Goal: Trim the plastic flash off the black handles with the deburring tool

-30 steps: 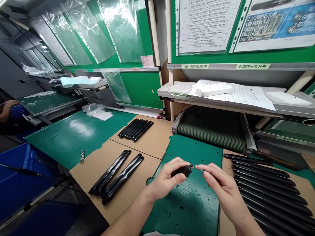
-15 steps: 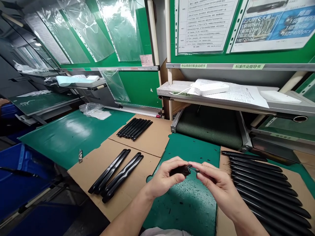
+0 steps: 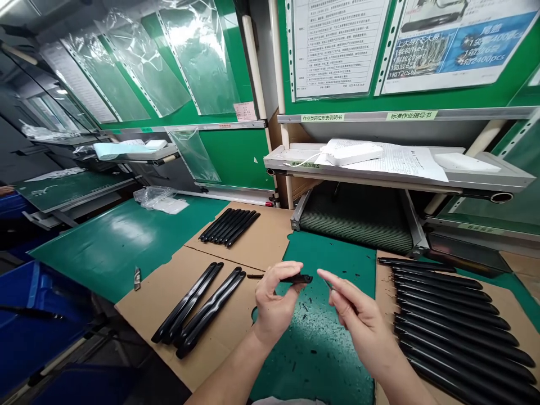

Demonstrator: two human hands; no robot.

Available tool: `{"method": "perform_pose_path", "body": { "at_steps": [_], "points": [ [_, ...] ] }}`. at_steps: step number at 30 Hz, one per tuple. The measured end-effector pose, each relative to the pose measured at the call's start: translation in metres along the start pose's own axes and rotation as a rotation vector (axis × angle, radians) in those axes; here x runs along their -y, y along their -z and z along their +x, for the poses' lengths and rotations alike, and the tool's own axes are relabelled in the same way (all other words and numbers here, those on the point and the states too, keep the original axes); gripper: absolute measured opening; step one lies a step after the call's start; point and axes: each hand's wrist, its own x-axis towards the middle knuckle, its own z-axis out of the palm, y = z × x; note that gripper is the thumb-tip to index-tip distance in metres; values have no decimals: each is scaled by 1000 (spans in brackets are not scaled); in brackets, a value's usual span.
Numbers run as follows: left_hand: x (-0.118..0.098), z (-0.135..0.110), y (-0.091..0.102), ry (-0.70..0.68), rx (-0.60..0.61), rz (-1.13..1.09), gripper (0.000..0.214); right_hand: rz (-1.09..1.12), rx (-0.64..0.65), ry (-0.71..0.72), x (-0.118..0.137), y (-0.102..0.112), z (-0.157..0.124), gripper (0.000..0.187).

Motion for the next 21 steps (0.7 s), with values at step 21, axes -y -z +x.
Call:
{"method": "perform_pose_path", "body": {
  "at_steps": [21],
  "points": [
    [1, 6, 6, -382, 191, 165, 36, -293, -90, 129, -1, -4, -5, 39]
  ]
}}
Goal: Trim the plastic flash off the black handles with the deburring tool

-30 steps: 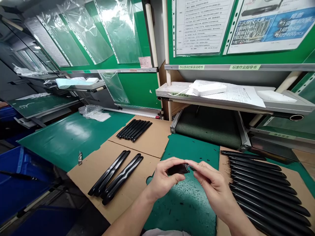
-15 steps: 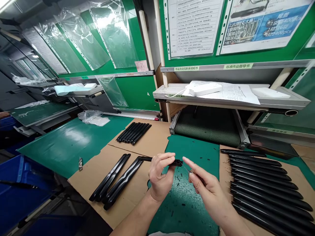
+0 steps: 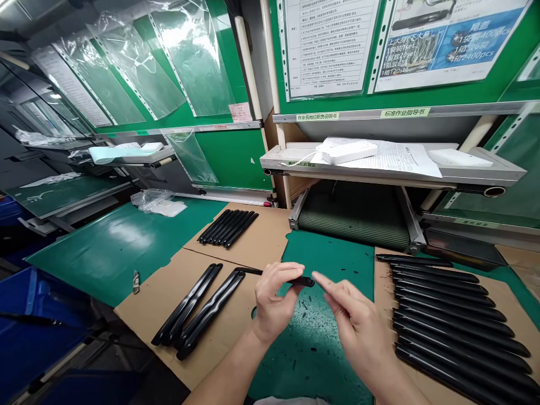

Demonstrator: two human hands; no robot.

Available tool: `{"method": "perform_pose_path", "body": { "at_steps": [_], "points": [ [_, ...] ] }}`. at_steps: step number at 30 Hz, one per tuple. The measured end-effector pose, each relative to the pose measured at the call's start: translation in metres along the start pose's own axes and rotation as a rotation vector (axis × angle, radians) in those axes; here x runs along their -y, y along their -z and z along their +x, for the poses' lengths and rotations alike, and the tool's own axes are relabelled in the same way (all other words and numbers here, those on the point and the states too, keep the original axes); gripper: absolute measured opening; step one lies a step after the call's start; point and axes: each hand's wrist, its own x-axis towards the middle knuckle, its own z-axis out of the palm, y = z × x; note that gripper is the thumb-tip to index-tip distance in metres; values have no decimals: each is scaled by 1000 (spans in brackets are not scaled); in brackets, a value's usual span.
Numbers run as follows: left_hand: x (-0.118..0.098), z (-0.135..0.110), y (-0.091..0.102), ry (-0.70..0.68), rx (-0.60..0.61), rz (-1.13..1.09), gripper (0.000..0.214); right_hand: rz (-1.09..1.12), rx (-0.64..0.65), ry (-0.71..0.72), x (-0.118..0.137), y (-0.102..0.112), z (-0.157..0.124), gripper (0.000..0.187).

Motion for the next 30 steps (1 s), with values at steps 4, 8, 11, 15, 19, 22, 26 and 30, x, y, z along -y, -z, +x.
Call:
{"method": "perform_pose_path", "body": {
  "at_steps": [4, 8, 11, 15, 19, 22, 26, 30],
  "points": [
    [-4, -3, -1, 366, 176, -351, 27, -93, -175, 66, 0, 4, 5, 38],
    [-7, -2, -5, 524, 282, -471, 27, -19, -156, 258, 6, 0, 7, 22],
    [-10, 0, -9, 527, 321, -455, 26, -155, -263, 427, 11, -2, 9, 9],
    [-8, -8, -16, 717, 159, -416, 47, -349, -396, 617, 13, 0, 10, 18],
    [1, -11, -27, 1299, -77, -856, 40, -337, -380, 696, 9, -12, 2, 34],
    [9, 8, -30, 1415, -209, -1157, 23, -183, -138, 548, 6, -28, -6, 29],
    [14, 41, -21, 1215, -350, -1099, 14, 90, 208, 85, -2, -28, -8, 32],
    [9, 52, -13, 1027, -333, -912, 21, 47, 303, -133, -10, -15, -3, 40]
  ]
}}
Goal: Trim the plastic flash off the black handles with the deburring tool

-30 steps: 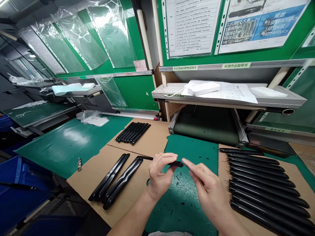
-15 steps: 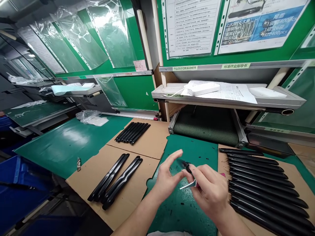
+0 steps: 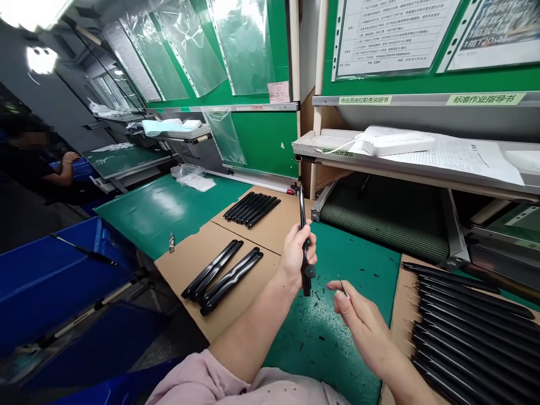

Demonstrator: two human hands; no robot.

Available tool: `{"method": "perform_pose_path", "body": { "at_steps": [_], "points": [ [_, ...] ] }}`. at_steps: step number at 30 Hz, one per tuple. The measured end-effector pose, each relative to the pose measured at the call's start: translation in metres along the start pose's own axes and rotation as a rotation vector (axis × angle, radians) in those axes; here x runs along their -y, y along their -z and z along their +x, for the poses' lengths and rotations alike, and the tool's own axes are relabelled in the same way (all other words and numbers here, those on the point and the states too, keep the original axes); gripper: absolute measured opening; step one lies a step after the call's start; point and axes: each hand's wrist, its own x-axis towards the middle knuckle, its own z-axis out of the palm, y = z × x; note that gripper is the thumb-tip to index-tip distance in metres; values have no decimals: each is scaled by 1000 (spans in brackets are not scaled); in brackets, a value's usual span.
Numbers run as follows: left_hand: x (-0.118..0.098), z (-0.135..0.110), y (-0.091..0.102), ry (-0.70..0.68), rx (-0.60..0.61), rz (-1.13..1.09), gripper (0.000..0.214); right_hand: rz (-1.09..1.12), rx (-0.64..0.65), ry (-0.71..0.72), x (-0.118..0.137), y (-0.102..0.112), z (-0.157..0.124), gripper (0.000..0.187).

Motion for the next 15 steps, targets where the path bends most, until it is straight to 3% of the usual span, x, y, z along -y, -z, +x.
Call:
{"method": "perform_pose_path", "body": {
  "at_steps": [3, 7, 11, 15],
  "points": [
    [1, -5, -3, -26, 33, 125, 27, -43, 10, 46, 0, 1, 1, 37],
    [6, -7, -4, -56, 69, 232, 35, -131, -86, 272, 1, -7, 1, 36],
    [11, -7, -5, -40, 94, 276, 37, -457, -246, 486, 0, -11, 7, 51],
    [13, -11, -7, -15, 102, 272, 37, -654, -329, 516, 1, -8, 16, 66]
  ]
}}
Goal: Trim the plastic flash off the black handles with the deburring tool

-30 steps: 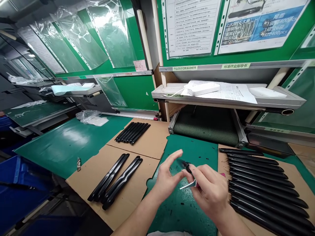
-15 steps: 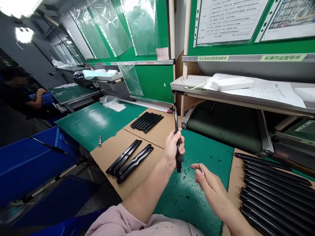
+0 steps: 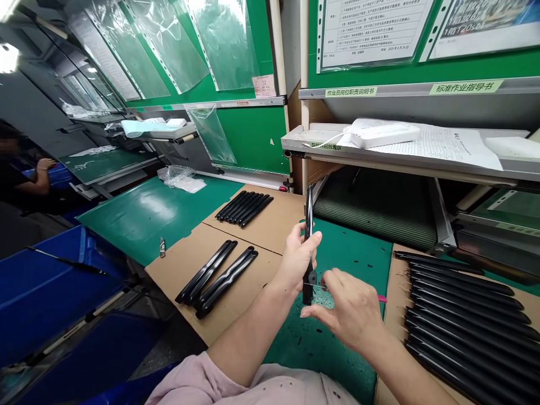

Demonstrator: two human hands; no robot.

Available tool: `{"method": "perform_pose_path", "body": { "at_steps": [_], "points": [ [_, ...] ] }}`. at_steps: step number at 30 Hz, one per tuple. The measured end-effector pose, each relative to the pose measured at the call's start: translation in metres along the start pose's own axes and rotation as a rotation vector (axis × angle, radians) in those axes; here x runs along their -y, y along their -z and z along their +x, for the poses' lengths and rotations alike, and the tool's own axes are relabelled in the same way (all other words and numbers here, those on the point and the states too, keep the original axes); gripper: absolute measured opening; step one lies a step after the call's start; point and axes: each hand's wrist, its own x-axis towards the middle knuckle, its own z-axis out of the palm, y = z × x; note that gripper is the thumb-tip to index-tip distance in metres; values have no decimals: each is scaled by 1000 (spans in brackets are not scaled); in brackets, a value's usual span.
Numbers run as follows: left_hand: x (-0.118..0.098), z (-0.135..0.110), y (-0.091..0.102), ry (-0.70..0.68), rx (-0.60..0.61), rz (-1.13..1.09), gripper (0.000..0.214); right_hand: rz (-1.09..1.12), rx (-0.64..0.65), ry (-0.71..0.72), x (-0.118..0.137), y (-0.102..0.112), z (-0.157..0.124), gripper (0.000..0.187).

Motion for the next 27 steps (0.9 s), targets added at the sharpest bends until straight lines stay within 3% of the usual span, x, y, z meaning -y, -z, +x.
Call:
{"method": "perform_pose_path", "body": {
  "at_steps": [11, 22, 27],
  "points": [
    [-3, 0, -4, 24, -105, -96, 30, 17, -107, -15, 7, -2, -1, 60],
    [-6, -2, -6, 14, -149, -169, 38, 28, -76, -110, 9, -4, -3, 56],
    [-6, -1, -3, 10, -154, -197, 36, 67, -63, -57, 11, -5, -2, 54]
  ]
}}
